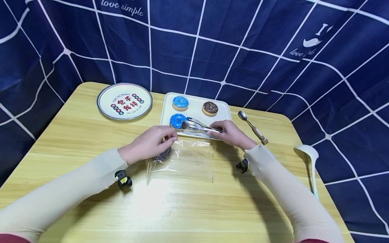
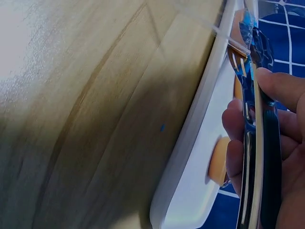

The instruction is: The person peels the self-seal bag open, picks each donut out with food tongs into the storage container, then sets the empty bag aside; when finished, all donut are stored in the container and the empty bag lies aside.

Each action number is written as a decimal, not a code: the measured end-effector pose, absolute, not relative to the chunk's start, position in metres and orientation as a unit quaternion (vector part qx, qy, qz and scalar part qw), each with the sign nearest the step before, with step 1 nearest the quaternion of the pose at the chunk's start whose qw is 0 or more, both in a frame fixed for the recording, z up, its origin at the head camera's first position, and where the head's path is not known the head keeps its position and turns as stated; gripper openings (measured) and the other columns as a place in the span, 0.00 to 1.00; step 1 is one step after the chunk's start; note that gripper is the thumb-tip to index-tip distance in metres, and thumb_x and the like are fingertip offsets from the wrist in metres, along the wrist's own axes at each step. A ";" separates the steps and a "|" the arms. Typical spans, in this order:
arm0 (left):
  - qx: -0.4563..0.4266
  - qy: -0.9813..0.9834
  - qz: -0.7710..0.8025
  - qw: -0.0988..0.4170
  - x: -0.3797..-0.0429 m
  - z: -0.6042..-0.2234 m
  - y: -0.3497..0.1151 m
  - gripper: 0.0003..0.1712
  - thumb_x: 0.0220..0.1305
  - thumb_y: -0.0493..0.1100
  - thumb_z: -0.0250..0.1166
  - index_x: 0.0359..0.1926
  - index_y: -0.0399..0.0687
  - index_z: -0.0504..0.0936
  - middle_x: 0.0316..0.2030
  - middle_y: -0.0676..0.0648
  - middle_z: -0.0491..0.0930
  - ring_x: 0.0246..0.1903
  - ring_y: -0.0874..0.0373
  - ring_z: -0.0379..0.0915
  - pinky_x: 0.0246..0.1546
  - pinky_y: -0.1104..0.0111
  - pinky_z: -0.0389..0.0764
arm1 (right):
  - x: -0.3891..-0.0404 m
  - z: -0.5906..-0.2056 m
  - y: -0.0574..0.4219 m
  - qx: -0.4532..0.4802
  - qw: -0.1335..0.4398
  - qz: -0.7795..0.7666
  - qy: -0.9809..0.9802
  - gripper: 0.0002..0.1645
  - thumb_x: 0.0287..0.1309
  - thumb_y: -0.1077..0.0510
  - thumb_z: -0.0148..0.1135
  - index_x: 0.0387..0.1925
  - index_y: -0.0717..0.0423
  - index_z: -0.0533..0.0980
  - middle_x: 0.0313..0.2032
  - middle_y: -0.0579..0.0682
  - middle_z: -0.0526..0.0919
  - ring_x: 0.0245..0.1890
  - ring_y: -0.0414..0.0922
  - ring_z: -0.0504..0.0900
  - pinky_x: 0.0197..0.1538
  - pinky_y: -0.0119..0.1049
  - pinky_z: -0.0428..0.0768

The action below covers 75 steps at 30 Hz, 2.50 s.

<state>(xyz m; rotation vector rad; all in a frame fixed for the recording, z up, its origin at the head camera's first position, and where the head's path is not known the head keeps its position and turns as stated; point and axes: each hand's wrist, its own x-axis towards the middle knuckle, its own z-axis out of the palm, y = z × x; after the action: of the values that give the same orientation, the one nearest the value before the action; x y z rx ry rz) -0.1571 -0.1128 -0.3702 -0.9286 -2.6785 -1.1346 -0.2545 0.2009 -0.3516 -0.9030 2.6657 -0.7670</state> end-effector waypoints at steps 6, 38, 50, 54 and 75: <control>-0.301 -0.877 -0.373 0.040 -0.157 -0.370 -0.114 0.07 0.74 0.38 0.60 0.43 0.44 0.85 0.34 0.52 0.84 0.35 0.61 0.77 0.41 0.64 0.80 | -0.253 -0.352 0.199 -0.312 0.112 -0.262 0.906 0.08 0.69 0.57 0.68 0.39 0.59 0.84 0.27 0.48 0.80 0.25 0.38 0.69 0.31 0.30 0.68; -0.300 -0.878 -0.370 0.044 -0.157 -0.370 -0.115 0.07 0.74 0.38 0.60 0.42 0.44 0.85 0.34 0.52 0.84 0.35 0.61 0.77 0.40 0.65 0.80 | -0.251 -0.350 0.212 -0.273 0.101 -0.250 0.923 0.17 0.67 0.52 0.70 0.51 0.59 0.85 0.47 0.55 0.90 0.45 0.47 0.83 0.55 0.46 0.81; -0.300 -0.877 -0.372 0.048 -0.157 -0.373 -0.111 0.07 0.74 0.37 0.59 0.41 0.44 0.85 0.34 0.52 0.84 0.35 0.61 0.77 0.41 0.64 0.81 | -0.231 -0.345 0.263 -0.245 0.063 -0.271 0.929 0.21 0.65 0.51 0.73 0.58 0.51 0.85 0.53 0.54 0.90 0.45 0.39 0.83 0.48 0.28 0.81; -0.300 -0.878 -0.369 0.054 -0.157 -0.372 -0.110 0.07 0.74 0.37 0.59 0.42 0.44 0.85 0.34 0.52 0.83 0.35 0.61 0.76 0.41 0.64 0.80 | -0.219 -0.345 0.283 -0.252 0.042 -0.308 0.916 0.20 0.63 0.58 0.74 0.57 0.54 0.85 0.52 0.57 0.90 0.42 0.32 0.82 0.43 0.21 0.80; -0.287 -0.882 -0.370 0.048 -0.158 -0.371 -0.111 0.07 0.74 0.37 0.59 0.41 0.44 0.84 0.33 0.51 0.82 0.34 0.60 0.75 0.40 0.64 0.79 | -0.173 -0.351 0.321 -0.319 -0.001 -0.294 0.901 0.18 0.58 0.67 0.74 0.50 0.53 0.88 0.43 0.54 0.92 0.45 0.30 0.86 0.46 0.19 0.81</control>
<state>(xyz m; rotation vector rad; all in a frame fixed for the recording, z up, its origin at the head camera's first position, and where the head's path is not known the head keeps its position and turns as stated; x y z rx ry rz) -0.1582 -0.1114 -0.3711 -0.8758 -2.6909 -1.1285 -0.1729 0.3211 -0.3512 -1.0030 2.8318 -0.9248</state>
